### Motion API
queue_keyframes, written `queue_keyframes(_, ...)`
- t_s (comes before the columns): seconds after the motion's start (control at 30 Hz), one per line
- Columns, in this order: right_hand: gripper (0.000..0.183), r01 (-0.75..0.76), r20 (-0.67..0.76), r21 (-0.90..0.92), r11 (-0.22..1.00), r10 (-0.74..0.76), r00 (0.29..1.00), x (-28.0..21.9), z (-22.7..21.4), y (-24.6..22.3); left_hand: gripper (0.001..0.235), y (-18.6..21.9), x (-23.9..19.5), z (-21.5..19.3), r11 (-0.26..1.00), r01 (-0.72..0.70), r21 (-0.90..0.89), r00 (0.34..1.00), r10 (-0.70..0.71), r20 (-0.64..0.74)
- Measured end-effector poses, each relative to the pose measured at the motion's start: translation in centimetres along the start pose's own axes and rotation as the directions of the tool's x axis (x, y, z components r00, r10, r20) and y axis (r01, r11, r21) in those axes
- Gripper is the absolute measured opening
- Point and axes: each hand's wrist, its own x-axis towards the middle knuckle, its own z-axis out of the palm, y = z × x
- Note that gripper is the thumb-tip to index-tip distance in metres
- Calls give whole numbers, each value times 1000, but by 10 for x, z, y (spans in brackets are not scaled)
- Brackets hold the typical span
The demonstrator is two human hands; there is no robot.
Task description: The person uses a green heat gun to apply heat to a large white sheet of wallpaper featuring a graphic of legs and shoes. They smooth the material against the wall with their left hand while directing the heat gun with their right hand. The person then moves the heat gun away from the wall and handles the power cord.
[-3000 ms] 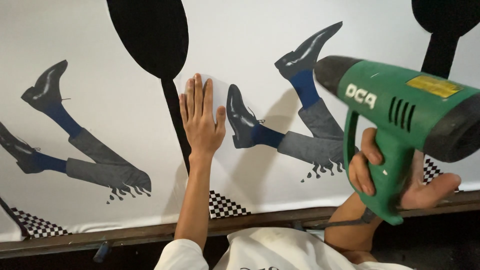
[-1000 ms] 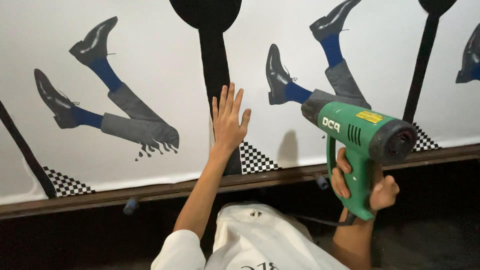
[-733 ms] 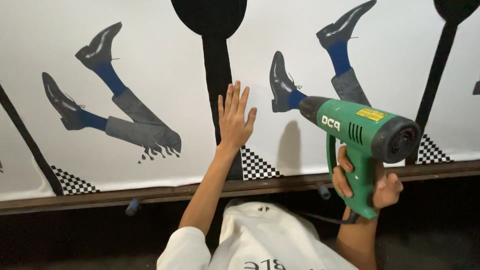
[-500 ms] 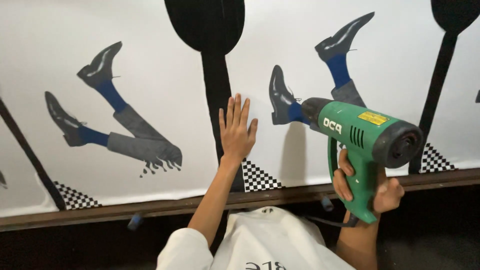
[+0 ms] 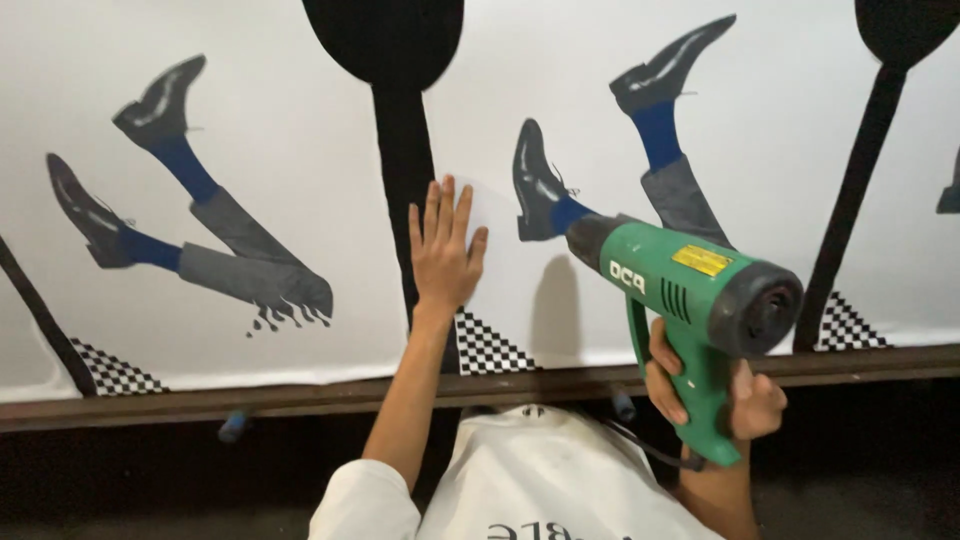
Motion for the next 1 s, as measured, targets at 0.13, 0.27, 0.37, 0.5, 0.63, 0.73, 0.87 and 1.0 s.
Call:
queue_keyframes(0.13, 73, 12, -58, -94, 995, -18, 998, 8, -6, -5, 54, 2, 2, 2, 1000, -3, 0, 1000, 3, 6)
queue_keyframes(0.27, 82, 103, 154, -285, 953, -61, 986, 20, -27, -13, 53, 2, 1, 14, 1000, 13, -11, 992, -14, -126)
queue_keyframes(0.37, 85, 102, 142, -279, 955, -64, 988, 18, -36, -15, 54, 3, 0, 12, 1000, 18, -10, 993, -19, -117)
queue_keyframes(0.5, 82, 74, 148, -252, 965, -37, 988, 12, -52, -20, 56, 4, 1, 12, 1000, 28, -12, 994, -29, -104)
queue_keyframes(0.63, 69, 73, 164, -234, 970, -35, 986, 11, -33, -24, 57, 3, 1, 9, 1000, 21, -2, 996, -21, -92)
queue_keyframes(0.73, 81, -27, -7, -203, 979, 26, 1000, -3, -27, -29, 58, 5, 2, -1, 1000, 23, -21, 1000, -23, 6)
queue_keyframes(0.87, 81, -24, -9, -252, 968, 22, 1000, -22, -34, -37, 61, 6, 0, 2, 999, 32, -26, 999, -32, 18)
queue_keyframes(1.0, 80, -58, 18, -178, 982, 62, 998, -41, -42, -43, 61, 7, 0, 1, 999, 40, -25, 999, -39, 28)
